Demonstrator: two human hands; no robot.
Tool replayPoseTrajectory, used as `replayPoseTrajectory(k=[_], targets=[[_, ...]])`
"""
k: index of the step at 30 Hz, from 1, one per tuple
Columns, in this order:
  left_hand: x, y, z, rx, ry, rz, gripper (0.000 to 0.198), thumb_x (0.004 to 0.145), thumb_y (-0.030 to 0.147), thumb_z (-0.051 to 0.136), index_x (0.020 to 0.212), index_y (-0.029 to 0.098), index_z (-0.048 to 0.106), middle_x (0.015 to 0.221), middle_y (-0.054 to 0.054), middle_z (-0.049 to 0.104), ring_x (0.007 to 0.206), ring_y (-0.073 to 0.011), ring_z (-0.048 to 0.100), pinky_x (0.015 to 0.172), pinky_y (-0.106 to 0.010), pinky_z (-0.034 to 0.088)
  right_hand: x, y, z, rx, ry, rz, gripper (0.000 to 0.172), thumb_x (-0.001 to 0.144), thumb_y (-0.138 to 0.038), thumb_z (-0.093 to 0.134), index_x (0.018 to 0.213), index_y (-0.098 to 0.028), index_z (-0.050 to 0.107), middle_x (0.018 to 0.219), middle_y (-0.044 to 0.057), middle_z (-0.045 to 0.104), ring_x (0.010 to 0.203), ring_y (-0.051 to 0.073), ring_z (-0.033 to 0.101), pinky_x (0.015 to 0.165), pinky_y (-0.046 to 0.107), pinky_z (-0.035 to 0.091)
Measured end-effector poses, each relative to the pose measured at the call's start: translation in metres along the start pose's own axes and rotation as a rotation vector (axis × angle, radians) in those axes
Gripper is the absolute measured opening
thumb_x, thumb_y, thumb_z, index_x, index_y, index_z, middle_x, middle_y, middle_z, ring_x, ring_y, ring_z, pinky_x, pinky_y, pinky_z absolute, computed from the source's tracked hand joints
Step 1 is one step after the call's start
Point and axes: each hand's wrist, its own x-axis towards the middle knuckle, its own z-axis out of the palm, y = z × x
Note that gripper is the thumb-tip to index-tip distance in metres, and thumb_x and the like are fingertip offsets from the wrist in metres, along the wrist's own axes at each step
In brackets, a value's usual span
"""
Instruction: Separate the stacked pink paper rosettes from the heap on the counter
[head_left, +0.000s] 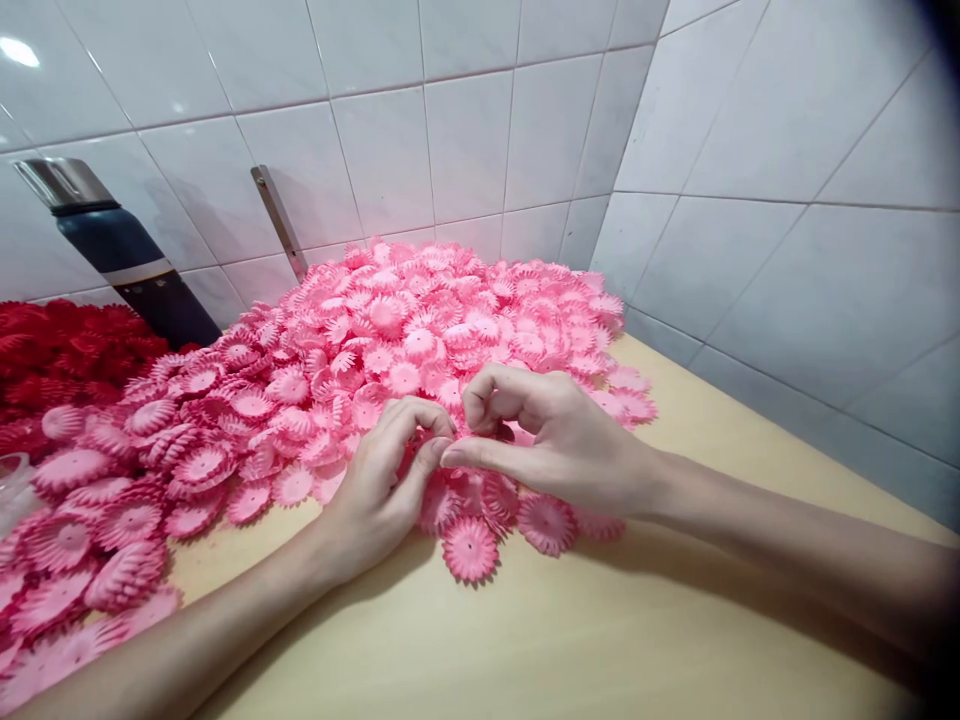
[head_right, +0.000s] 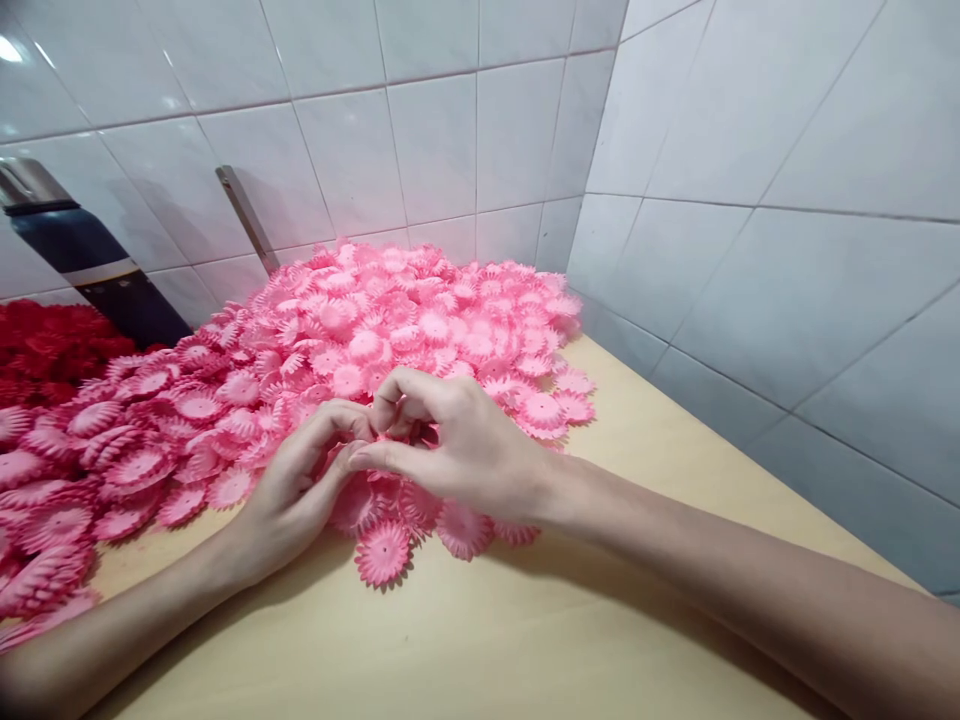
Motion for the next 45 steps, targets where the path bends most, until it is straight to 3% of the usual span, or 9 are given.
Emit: replayPoseTrajectory(k=[6,11,16,26,33,39,45], targets=[[-0.0005,-0.0010,-0.0029,-0.042,-0.012,0.029,0.007,0.090,0.021,0.056,0.090,0.016,0.062,0.102,-0.007,0.059,0.098,-0.0181,0.058,0.091,-0.033,0.045,-0.0015,0.0016,-0.0013,-0.034,-0.024,-0.003,0.021,0.077,-0.015,0.072,0.076,-0.016,0.051,0.068,-0.005,0.052,0.060,0.007,0.049,0.053,0.020,0.041],[-0.0008,-0.0033,-0.0026,0.036,0.031,0.089,0.005,0.088,0.017,0.057,0.087,0.017,0.062,0.096,-0.005,0.060,0.092,-0.0156,0.059,0.084,-0.030,0.046,-0.0023,0.0025,-0.0016,-0.074,-0.042,-0.015,0.024,0.075,-0.016,0.074,0.075,-0.017,0.049,0.067,-0.005,0.051,0.059,0.007,0.047,0.051,0.020,0.040],[-0.0007,-0.0018,-0.0008,0.148,-0.007,0.140,0.010,0.091,0.011,0.048,0.088,0.018,0.055,0.092,-0.004,0.060,0.090,-0.0159,0.055,0.079,-0.030,0.045,-0.0022,0.0017,-0.0010,-0.088,-0.063,-0.043,0.023,0.078,-0.018,0.071,0.075,-0.016,0.049,0.068,-0.004,0.054,0.060,0.007,0.050,0.052,0.020,0.041],[-0.0027,-0.0015,0.0007,0.171,0.124,0.038,0.010,0.093,0.014,0.043,0.088,0.021,0.049,0.086,-0.003,0.053,0.081,-0.0166,0.050,0.074,-0.032,0.041,0.0001,-0.0012,-0.0032,-0.053,-0.063,0.022,0.020,0.076,-0.016,0.070,0.080,-0.017,0.050,0.075,-0.002,0.053,0.067,0.009,0.051,0.059,0.024,0.045],[-0.0022,0.0000,0.0019,0.137,0.076,0.057,0.011,0.094,0.016,0.042,0.087,0.020,0.051,0.085,-0.004,0.055,0.080,-0.0174,0.052,0.074,-0.032,0.043,0.0004,-0.0039,-0.0007,0.001,-0.063,0.098,0.016,0.085,-0.023,0.063,0.082,-0.019,0.047,0.067,-0.005,0.045,0.056,0.008,0.041,0.049,0.024,0.035],[-0.0025,0.0020,-0.0001,-0.024,0.057,0.032,0.009,0.094,0.021,0.046,0.093,0.019,0.055,0.093,-0.006,0.058,0.089,-0.0171,0.056,0.080,-0.032,0.046,-0.0013,-0.0019,-0.0006,0.018,-0.063,0.107,0.013,0.090,-0.024,0.055,0.085,-0.020,0.044,0.054,-0.010,0.038,0.046,0.006,0.033,0.043,0.022,0.028],[-0.0014,0.0016,-0.0014,0.022,0.050,0.072,0.007,0.085,0.018,0.062,0.092,0.018,0.063,0.093,-0.006,0.064,0.090,-0.0184,0.059,0.082,-0.033,0.047,-0.0020,-0.0001,0.0017,0.008,-0.099,0.090,0.013,0.090,-0.025,0.055,0.088,-0.020,0.044,0.053,-0.010,0.041,0.047,0.007,0.036,0.045,0.022,0.029]])
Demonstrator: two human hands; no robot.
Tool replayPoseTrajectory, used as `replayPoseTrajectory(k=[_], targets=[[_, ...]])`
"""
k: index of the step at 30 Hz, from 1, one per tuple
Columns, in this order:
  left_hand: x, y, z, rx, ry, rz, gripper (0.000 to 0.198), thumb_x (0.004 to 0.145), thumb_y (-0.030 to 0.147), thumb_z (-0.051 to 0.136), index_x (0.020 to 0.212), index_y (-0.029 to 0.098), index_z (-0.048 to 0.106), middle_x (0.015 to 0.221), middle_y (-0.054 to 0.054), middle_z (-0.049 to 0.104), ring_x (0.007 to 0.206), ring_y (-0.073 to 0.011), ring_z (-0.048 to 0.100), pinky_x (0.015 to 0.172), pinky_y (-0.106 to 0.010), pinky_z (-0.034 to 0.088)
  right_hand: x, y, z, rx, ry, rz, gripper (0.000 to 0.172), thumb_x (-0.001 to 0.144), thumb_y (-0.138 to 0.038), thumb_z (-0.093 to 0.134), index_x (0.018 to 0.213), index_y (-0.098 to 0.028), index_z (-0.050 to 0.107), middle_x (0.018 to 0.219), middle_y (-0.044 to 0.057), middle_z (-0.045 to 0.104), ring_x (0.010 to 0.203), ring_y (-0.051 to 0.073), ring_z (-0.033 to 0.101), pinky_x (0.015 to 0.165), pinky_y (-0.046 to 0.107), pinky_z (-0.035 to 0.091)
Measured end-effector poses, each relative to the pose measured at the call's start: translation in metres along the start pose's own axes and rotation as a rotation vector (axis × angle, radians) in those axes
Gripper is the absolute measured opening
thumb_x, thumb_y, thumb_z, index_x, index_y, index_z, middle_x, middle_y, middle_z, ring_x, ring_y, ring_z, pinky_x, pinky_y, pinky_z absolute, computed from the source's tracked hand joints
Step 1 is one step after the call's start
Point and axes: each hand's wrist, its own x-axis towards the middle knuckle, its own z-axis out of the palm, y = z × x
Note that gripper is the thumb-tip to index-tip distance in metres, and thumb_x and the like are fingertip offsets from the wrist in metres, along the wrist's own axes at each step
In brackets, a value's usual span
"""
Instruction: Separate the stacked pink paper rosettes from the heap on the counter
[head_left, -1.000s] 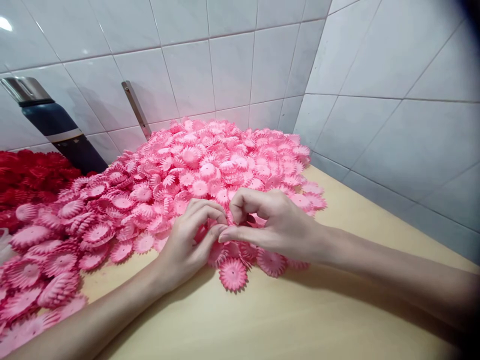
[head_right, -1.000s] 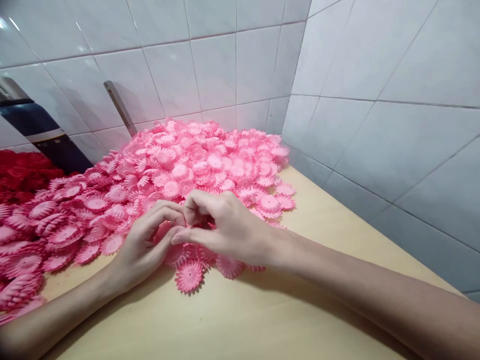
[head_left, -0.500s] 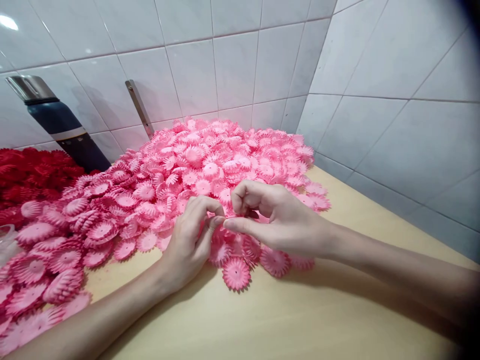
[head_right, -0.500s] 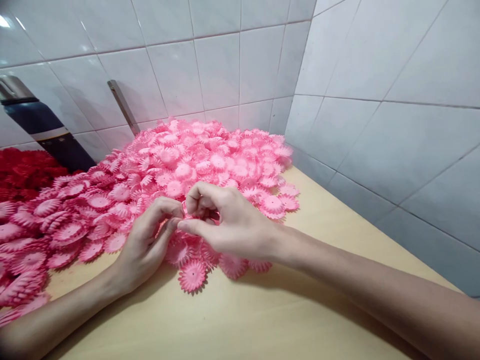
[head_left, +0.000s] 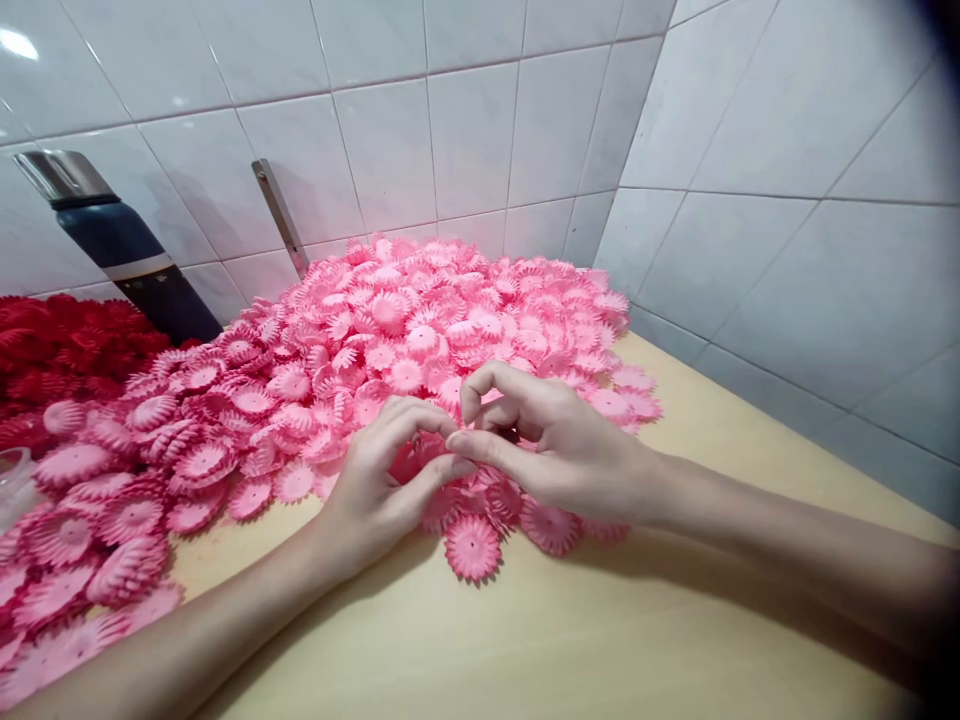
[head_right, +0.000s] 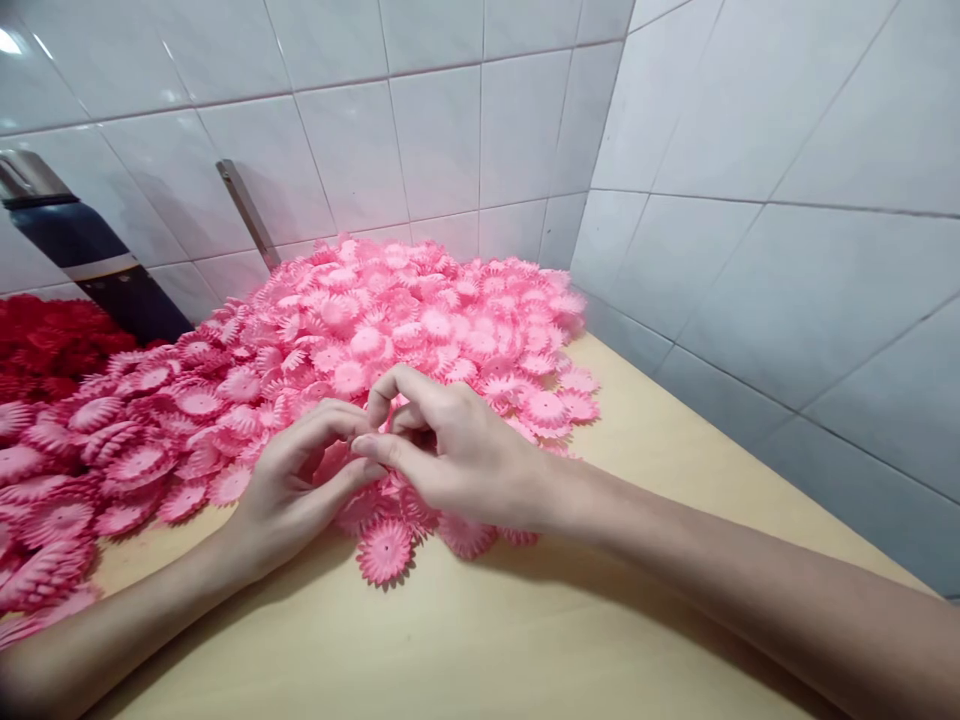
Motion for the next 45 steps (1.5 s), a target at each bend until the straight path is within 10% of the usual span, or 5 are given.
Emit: replayPoseTrajectory(k=[19,28,38,45], targets=[[-0.001,-0.003,-0.001,-0.248,-0.057,-0.173,0.008,0.084,0.025,0.064,0.082,0.017,0.063,0.079,-0.003,0.063,0.069,-0.0137,0.059,0.064,-0.026,0.049,-0.001,0.003,-0.005,-0.045,-0.081,0.003,0.024,0.083,-0.029,0.067,0.096,-0.020,0.049,0.061,-0.008,0.050,0.053,0.008,0.041,0.049,0.022,0.033],[-0.002,0.000,0.003,-0.354,0.097,-0.250,0.005,0.089,0.024,0.058,0.087,0.020,0.056,0.086,-0.001,0.056,0.073,-0.0113,0.055,0.063,-0.022,0.047,0.003,-0.002,-0.010,0.073,0.045,0.108,0.032,0.072,-0.026,0.077,0.092,-0.019,0.053,0.063,-0.005,0.056,0.057,0.010,0.053,0.050,0.023,0.041],[0.003,-0.015,-0.001,-0.376,0.582,-0.310,0.012,0.088,0.026,0.059,0.085,0.021,0.048,0.080,0.003,0.057,0.071,-0.0095,0.057,0.066,-0.021,0.047,0.003,0.001,-0.022,-0.019,0.147,0.081,0.015,0.080,-0.025,0.068,0.093,-0.020,0.061,0.073,-0.001,0.060,0.062,0.011,0.055,0.053,0.025,0.045],[0.003,-0.015,0.001,-0.288,0.533,-0.294,0.013,0.082,0.021,0.064,0.092,0.023,0.056,0.085,0.001,0.063,0.079,-0.0126,0.062,0.070,-0.025,0.051,0.005,0.003,-0.021,0.046,0.185,0.011,0.016,0.076,-0.017,0.071,0.091,-0.019,0.066,0.093,0.004,0.068,0.087,0.016,0.064,0.079,0.031,0.054]])
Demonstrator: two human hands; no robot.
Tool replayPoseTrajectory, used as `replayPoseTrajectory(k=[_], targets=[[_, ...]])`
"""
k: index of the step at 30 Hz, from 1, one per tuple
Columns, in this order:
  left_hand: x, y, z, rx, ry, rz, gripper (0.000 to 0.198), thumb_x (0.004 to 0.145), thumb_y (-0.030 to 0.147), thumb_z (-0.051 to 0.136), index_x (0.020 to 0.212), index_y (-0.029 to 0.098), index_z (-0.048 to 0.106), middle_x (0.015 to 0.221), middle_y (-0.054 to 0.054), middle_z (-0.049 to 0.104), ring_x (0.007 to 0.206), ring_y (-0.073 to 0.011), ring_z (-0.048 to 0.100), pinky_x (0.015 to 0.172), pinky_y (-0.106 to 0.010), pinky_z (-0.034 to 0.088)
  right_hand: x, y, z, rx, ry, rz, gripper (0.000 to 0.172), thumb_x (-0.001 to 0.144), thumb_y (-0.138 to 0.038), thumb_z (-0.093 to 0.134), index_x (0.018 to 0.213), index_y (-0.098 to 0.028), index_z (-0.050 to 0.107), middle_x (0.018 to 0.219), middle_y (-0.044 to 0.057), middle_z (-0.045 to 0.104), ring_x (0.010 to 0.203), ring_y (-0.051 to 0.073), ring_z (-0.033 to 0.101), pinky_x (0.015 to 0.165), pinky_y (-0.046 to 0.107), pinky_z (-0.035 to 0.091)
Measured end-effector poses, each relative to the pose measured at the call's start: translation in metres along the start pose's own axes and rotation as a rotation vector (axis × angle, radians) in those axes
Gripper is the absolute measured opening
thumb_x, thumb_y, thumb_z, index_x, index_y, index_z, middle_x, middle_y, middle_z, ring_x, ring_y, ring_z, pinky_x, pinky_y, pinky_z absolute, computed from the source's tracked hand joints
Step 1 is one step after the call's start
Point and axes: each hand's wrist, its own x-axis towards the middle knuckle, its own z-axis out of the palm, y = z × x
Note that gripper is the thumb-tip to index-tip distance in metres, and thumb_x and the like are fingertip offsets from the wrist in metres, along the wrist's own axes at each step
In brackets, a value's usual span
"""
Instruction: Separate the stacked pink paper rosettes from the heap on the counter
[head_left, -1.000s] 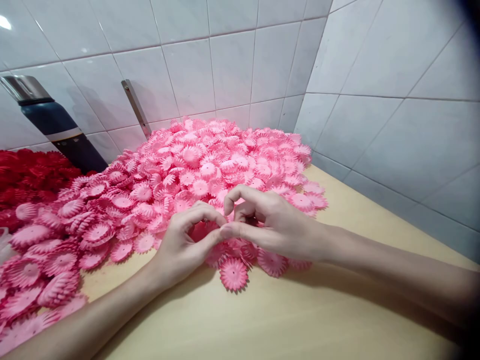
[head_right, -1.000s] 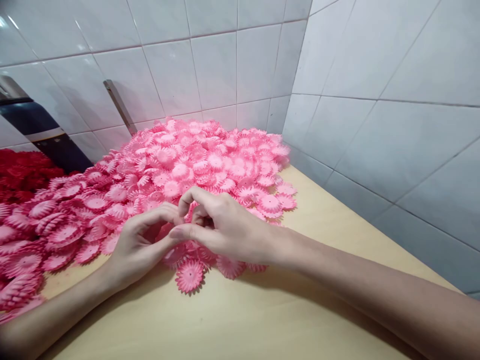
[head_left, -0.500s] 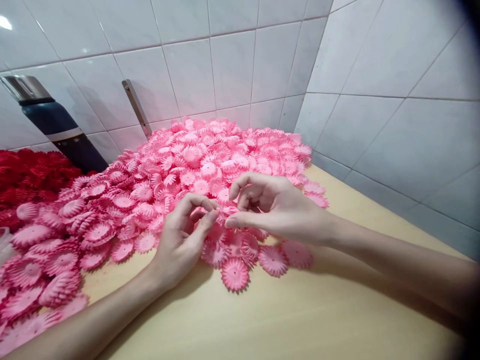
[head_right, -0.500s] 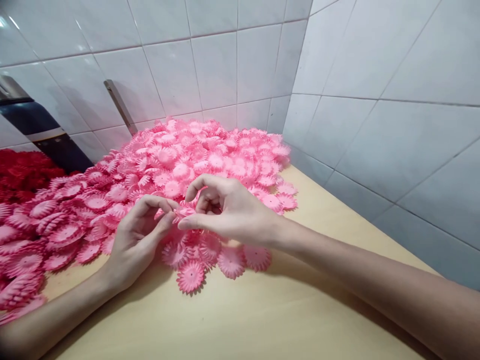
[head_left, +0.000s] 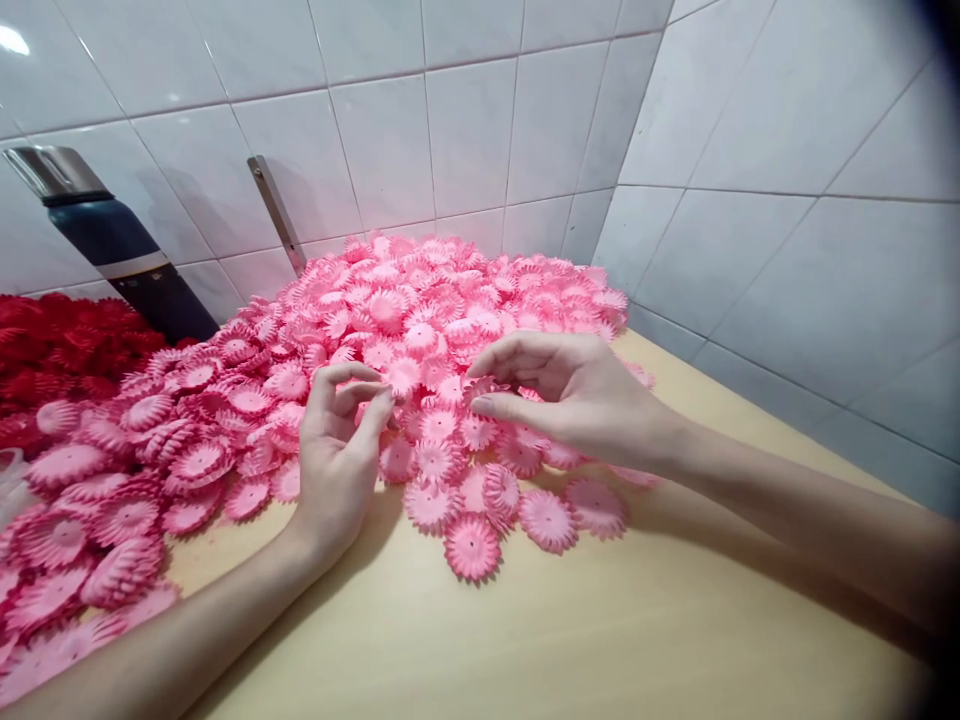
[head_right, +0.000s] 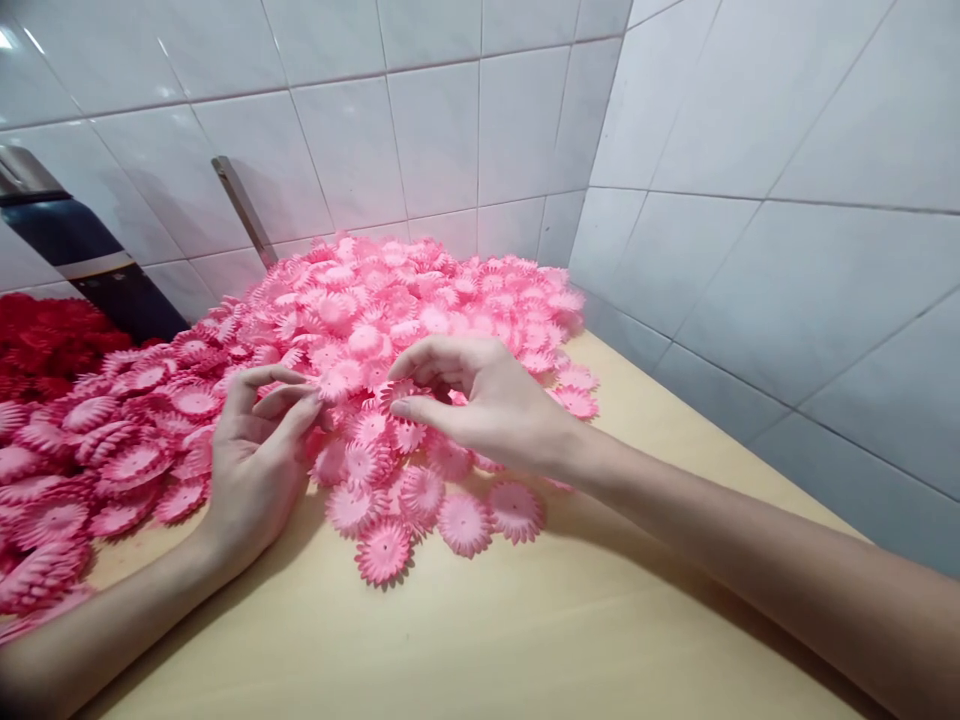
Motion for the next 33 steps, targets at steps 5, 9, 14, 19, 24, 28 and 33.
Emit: replayPoseTrajectory(k=[5,9,14,19,24,28,33], targets=[[-0.002,-0.002,-0.003,0.023,-0.051,-0.007,0.010,0.083,0.022,0.061,0.090,0.020,0.069,0.090,-0.003,0.068,0.083,-0.0170,0.063,0.071,-0.029,0.052,-0.001,-0.001,0.005,-0.073,-0.002,0.008,0.008,0.078,-0.019,0.069,0.085,-0.017,0.067,0.083,0.004,0.068,0.075,0.016,0.061,0.068,0.031,0.052],[-0.003,0.002,-0.001,0.031,-0.022,0.013,0.008,0.079,0.026,0.067,0.080,0.018,0.067,0.078,-0.001,0.065,0.069,-0.0128,0.059,0.062,-0.025,0.048,-0.002,-0.002,0.006,-0.052,-0.007,0.017,0.009,0.078,-0.020,0.068,0.087,-0.017,0.070,0.086,0.005,0.070,0.077,0.017,0.064,0.068,0.032,0.052],[-0.001,0.006,0.004,0.047,-0.011,0.009,0.021,0.072,0.023,0.076,0.074,0.017,0.056,0.071,0.003,0.056,0.064,-0.0089,0.053,0.059,-0.020,0.045,-0.003,-0.002,0.007,-0.016,-0.010,-0.020,0.009,0.074,-0.015,0.071,0.082,-0.018,0.070,0.085,0.004,0.071,0.081,0.018,0.066,0.072,0.031,0.053],[-0.001,0.007,0.004,0.066,-0.037,0.053,0.022,0.075,0.019,0.074,0.086,0.020,0.056,0.083,0.003,0.056,0.077,-0.0098,0.054,0.067,-0.020,0.045,-0.005,-0.002,0.010,0.047,0.005,0.025,0.024,0.073,-0.013,0.071,0.094,-0.020,0.062,0.080,0.000,0.070,0.077,0.016,0.067,0.063,0.026,0.054],[-0.005,0.012,0.001,0.172,-0.306,0.194,0.014,0.079,0.024,0.071,0.092,0.020,0.067,0.091,-0.002,0.063,0.083,-0.0136,0.057,0.073,-0.026,0.046,-0.005,0.001,0.010,0.046,-0.045,0.027,0.018,0.072,-0.011,0.070,0.088,-0.017,0.065,0.080,0.002,0.070,0.074,0.015,0.068,0.062,0.024,0.054],[-0.007,0.013,0.001,0.170,-0.406,0.200,0.013,0.081,0.021,0.068,0.094,0.019,0.069,0.090,-0.004,0.068,0.083,-0.0159,0.062,0.074,-0.030,0.050,-0.005,0.001,0.010,0.012,-0.083,0.042,0.021,0.071,-0.014,0.073,0.090,-0.016,0.065,0.081,0.003,0.071,0.075,0.016,0.068,0.061,0.025,0.053],[-0.007,0.013,0.001,0.180,-0.426,0.211,0.003,0.082,0.018,0.067,0.084,0.017,0.069,0.085,-0.004,0.068,0.079,-0.0154,0.063,0.072,-0.029,0.050,-0.005,-0.003,0.012,-0.043,-0.062,-0.054,0.014,0.067,-0.010,0.075,0.077,-0.017,0.067,0.077,0.000,0.069,0.070,0.013,0.064,0.064,0.025,0.053]])
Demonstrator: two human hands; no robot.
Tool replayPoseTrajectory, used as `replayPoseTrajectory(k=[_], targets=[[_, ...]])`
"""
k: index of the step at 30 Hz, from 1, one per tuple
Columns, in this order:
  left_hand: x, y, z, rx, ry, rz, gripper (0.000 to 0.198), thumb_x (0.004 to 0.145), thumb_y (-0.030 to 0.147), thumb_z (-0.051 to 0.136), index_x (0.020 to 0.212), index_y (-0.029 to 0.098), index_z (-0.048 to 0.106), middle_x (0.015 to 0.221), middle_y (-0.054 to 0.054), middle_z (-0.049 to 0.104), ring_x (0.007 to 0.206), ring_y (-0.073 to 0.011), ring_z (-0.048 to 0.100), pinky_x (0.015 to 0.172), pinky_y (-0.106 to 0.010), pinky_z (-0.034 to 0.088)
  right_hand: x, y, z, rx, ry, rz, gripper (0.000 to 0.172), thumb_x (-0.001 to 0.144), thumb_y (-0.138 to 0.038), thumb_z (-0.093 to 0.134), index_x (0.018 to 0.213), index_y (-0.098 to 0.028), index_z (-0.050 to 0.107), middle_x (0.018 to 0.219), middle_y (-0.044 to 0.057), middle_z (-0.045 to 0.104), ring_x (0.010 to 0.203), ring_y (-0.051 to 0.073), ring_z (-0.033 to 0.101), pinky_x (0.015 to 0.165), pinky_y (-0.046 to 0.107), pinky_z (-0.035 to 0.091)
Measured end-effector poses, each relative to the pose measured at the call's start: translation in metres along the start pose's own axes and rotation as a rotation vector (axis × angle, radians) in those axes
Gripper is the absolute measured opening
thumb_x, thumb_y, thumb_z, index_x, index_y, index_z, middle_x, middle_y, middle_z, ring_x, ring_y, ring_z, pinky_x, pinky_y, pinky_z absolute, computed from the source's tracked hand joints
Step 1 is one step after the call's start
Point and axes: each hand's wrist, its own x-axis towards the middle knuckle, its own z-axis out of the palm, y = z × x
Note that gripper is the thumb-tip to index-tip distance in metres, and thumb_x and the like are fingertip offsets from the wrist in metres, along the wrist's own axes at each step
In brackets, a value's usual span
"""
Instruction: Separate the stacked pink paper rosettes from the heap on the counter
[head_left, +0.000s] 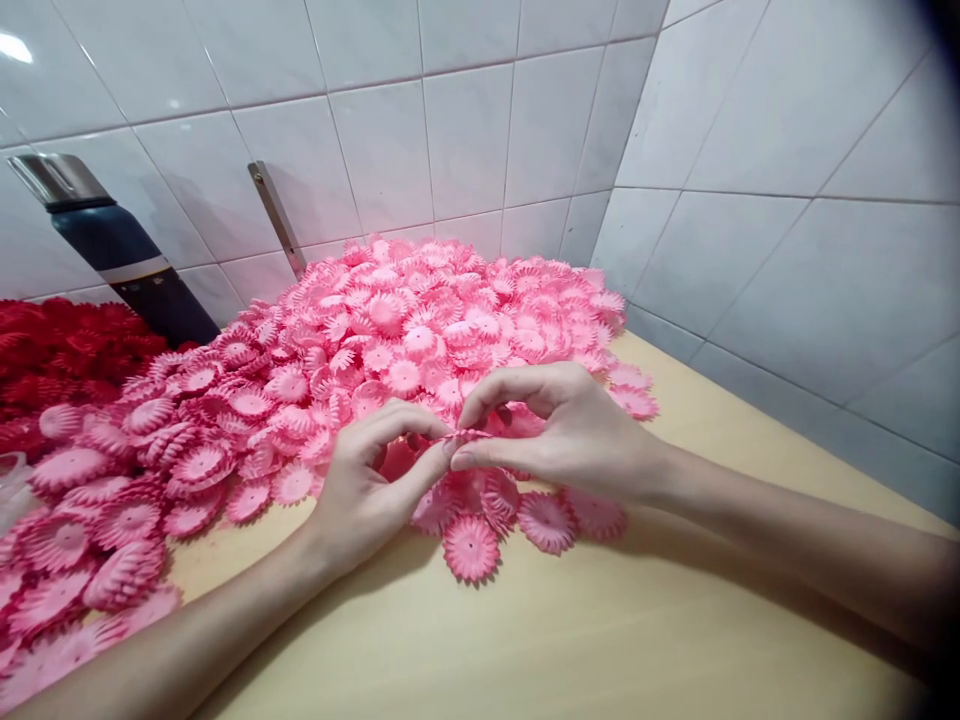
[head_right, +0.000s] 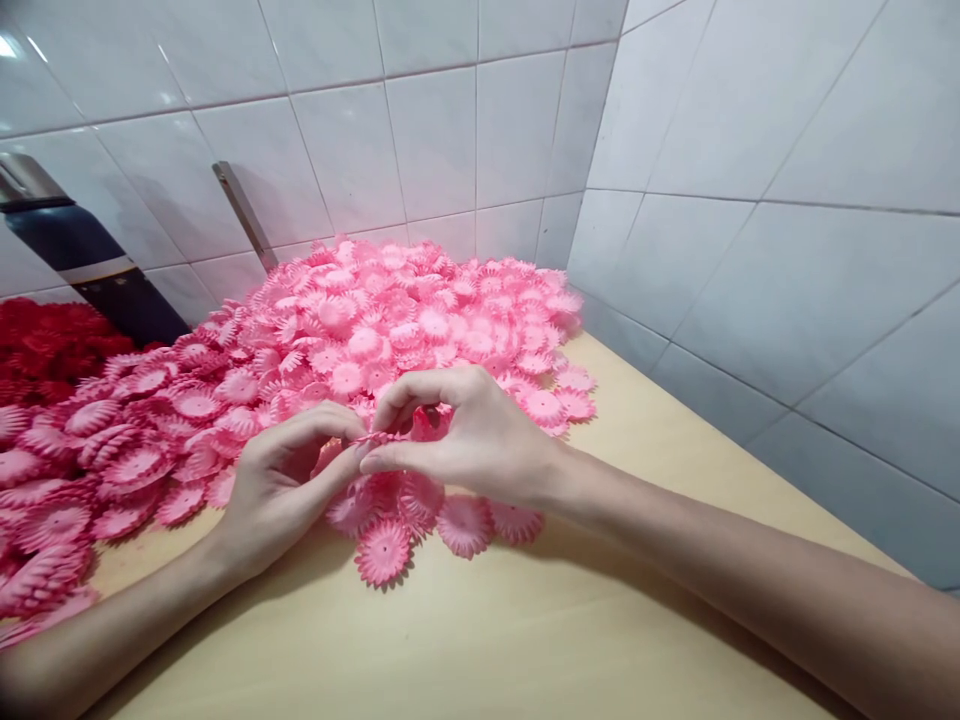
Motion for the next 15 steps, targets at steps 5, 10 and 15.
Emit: replayPoseTrajectory(k=[5,10,15], targets=[[-0.0005,0.0027,-0.0008,-0.048,0.013,-0.063,0.007,0.084,0.020,0.064,0.090,0.018,0.067,0.086,-0.003,0.068,0.078,-0.0130,0.063,0.068,-0.024,0.050,0.0013,-0.0014,-0.0001,0.026,0.058,0.028,0.012,0.071,-0.011,0.073,0.079,-0.016,0.066,0.079,0.001,0.067,0.074,0.013,0.063,0.067,0.025,0.052],[-0.0019,0.0012,0.0010,-0.094,-0.001,-0.097,0.014,0.083,0.021,0.066,0.096,0.019,0.066,0.092,-0.002,0.068,0.085,-0.0130,0.063,0.076,-0.023,0.052,0.0002,0.0001,-0.0004,0.037,0.060,0.050,0.011,0.079,-0.016,0.068,0.086,-0.016,0.059,0.073,-0.001,0.060,0.069,0.011,0.058,0.062,0.025,0.050],[-0.0029,-0.0014,0.0021,-0.129,-0.028,-0.089,0.014,0.084,0.018,0.065,0.097,0.020,0.065,0.094,-0.001,0.067,0.088,-0.0119,0.063,0.080,-0.022,0.052,-0.0010,0.0011,0.0015,0.029,0.018,0.052,0.012,0.085,-0.017,0.061,0.089,-0.019,0.050,0.068,-0.004,0.053,0.059,0.008,0.050,0.052,0.022,0.042]])
